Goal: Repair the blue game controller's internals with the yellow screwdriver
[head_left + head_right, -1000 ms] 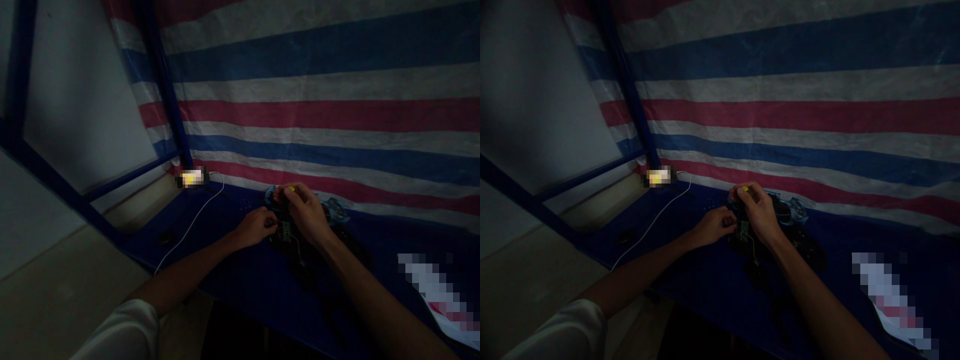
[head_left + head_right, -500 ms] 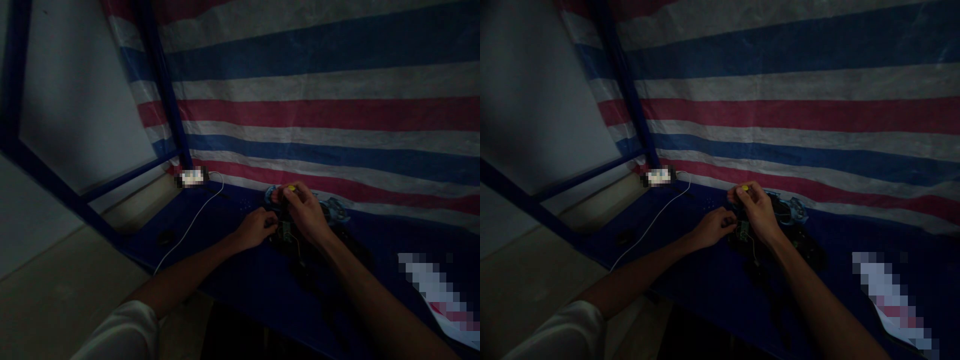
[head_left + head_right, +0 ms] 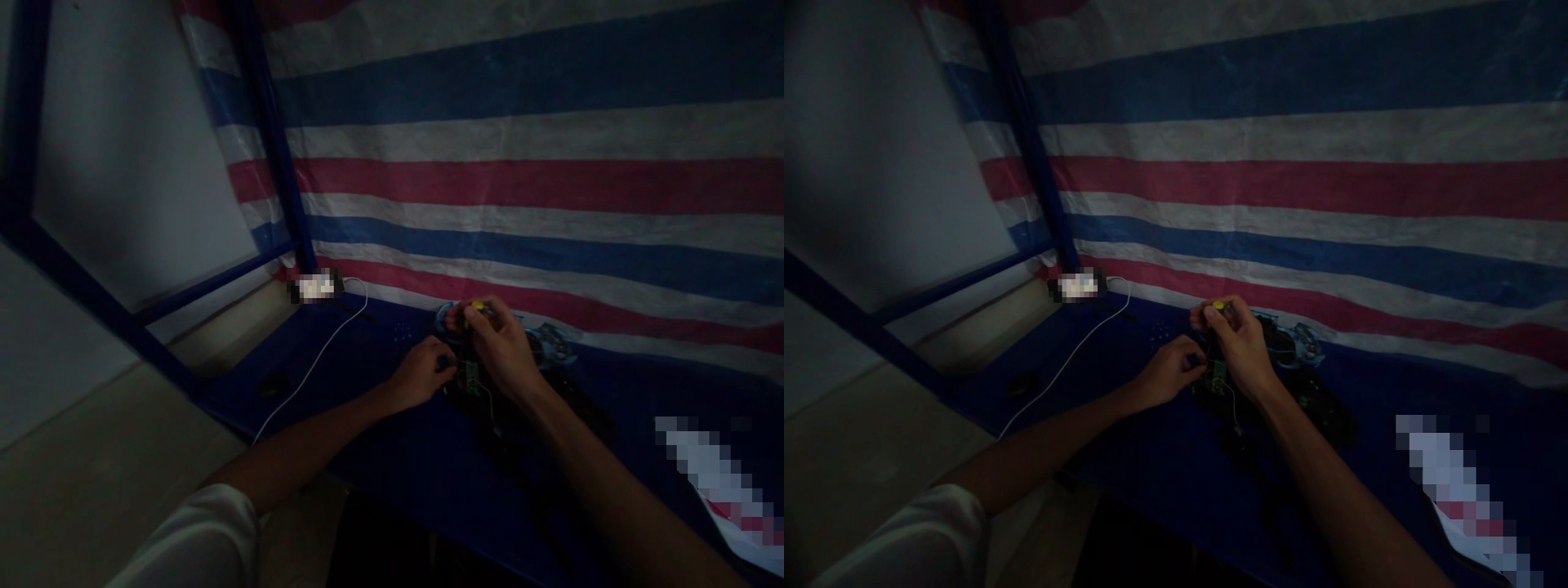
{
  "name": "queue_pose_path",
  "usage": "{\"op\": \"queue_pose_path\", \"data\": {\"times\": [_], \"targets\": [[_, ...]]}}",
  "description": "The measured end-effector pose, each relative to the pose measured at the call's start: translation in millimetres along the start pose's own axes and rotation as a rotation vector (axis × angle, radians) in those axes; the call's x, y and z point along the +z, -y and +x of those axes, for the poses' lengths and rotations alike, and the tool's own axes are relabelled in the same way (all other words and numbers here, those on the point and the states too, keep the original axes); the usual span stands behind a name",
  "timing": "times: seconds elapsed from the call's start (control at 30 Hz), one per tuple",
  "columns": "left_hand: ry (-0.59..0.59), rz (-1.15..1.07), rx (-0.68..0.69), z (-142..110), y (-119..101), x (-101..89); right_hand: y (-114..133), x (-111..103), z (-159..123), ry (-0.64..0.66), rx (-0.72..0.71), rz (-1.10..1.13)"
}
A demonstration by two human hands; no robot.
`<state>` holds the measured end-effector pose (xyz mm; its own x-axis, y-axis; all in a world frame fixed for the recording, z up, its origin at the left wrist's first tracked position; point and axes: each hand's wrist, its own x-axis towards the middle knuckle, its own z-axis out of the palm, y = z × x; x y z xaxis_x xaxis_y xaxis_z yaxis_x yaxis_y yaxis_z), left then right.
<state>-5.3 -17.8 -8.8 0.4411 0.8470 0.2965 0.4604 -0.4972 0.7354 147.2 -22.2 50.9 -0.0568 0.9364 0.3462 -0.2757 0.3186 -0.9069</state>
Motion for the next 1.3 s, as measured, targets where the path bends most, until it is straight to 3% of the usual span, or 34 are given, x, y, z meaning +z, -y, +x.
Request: {"op": "queue_pose_path", "data": {"times": [0.2, 0.4, 0.6, 0.73, 0.93, 1.03, 1.17, 1.3], "targets": [[0.005, -0.009, -0.008, 0.7, 2.1, 1.1, -3.9, 0.1, 0.8, 0.013, -0.077, -0.076], [-0.011, -0.008, 0.002, 0.8, 5.6, 3.0, -2.7, 0.5, -0.1, 0.033, -0.013, -0.028], [-0.011, -0.006, -0.015, 1.2, 3.3, 1.8, -1.6, 2.5, -1.4, 0.017, -0.075, -0.106], [-0.014, -0.020, -0.030, 0.9, 1.8, 1.9, -1.1, 2.1, -0.4, 0.054, -0.034, -0.030], [-0.036, -0.021, 0.003, 0.0, 3.7, 3.2, -3.1, 2.0, -0.9, -0.018, -0.045, -0.035], [-0.033, -0.028, 0.000, 0.5, 4.9, 3.7, -1.1, 2.7, -1.3, 0.002, -0.080, -0.097], [-0.038, -0.038, -0.004, 0.8, 5.6, 4.7, 0.8, 2.2, -0.9, 0.046, -0.033, -0.010], [-0.035, -0.043, -0.007, 0.5, 6.0, 5.3, -2.1, 1.4, -0.2, 0.006, -0.024, 0.004]]}}
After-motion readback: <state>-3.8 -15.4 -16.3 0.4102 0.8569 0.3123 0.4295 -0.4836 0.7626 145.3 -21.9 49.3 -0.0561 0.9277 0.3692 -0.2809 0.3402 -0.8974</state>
